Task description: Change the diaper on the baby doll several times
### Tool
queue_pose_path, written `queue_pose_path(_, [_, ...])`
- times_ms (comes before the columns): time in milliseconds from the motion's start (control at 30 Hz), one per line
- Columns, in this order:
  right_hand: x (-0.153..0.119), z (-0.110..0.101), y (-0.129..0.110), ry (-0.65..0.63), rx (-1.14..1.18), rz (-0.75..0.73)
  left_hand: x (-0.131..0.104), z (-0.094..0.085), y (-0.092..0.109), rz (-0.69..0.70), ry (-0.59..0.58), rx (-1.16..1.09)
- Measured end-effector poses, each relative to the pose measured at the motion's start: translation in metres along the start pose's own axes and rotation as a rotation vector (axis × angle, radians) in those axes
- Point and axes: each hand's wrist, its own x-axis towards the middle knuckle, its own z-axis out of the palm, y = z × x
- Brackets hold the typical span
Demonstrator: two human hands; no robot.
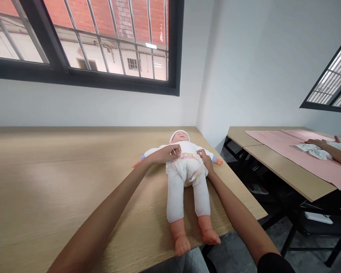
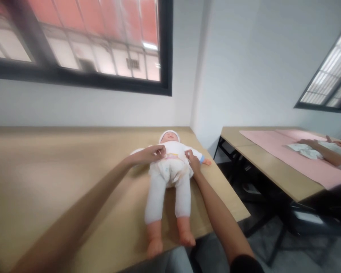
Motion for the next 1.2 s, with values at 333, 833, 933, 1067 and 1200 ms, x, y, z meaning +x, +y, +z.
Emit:
queue_pose_path(333, [0.001,0.001,0.000,0.010,0.017,-0.005,-0.002,-0.002,-0.003,-0.165,-0.031,-0.048])
queue_pose_path(833, [0.001,0.001,0.001,0.017,-0.005,-0.004,0.003,-0.002,-0.023,-0.180,-0.084,-0.419])
queue_pose_path(933, [0.003,0.002,0.001,0.022,-0.013,0.001,0.004,-0.004,-0.026,-0.200,-0.055,-0.365])
queue_pose_path(1067, [0.003,0.002,0.002,0.026,-0.017,-0.009,0.005,-0.011,-0.030,-0.272,-0.060,-0.294])
queue_pose_path(1200, [0.001,0.002,0.001,0.021,-0.009,-0.018,0.006,-0.009,-0.025,-0.219,-0.055,-0.313])
